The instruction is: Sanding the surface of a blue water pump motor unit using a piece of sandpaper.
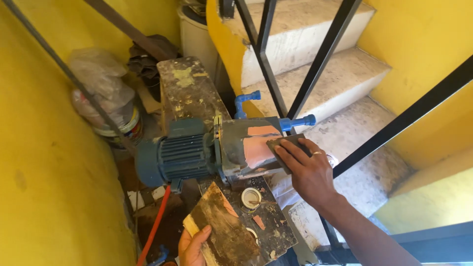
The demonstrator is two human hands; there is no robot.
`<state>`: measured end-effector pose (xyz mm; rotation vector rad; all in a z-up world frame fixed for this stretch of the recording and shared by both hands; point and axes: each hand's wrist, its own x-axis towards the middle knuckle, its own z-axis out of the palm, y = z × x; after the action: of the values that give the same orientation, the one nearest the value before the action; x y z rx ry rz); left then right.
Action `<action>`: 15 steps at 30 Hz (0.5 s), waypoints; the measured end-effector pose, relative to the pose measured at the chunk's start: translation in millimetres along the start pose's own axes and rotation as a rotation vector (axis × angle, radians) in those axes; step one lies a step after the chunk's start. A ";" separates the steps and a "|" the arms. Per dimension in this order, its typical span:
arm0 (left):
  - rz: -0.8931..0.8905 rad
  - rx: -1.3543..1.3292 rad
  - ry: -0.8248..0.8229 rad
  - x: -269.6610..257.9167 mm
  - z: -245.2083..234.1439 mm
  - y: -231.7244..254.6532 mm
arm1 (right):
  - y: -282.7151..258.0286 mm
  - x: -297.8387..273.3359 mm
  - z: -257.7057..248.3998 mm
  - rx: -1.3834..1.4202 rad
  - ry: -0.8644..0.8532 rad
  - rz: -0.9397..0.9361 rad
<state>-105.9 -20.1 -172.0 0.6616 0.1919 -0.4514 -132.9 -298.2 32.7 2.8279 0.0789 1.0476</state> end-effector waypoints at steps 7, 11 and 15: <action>-0.056 0.019 0.035 18.7 43.3 55.0 | -5.6 6.5 16.9 -0.054 -0.064 0.060; -0.129 0.098 0.053 37.1 48.2 67.0 | -10.5 3.3 21.6 -0.024 -0.112 0.090; -0.179 0.110 0.032 52.7 38.9 67.7 | -19.2 -7.5 24.6 0.002 -0.096 0.112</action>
<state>-26.8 -15.4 -121.2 0.7633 0.2595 -0.6270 -122.7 -282.3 6.8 2.9087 -0.0885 0.9311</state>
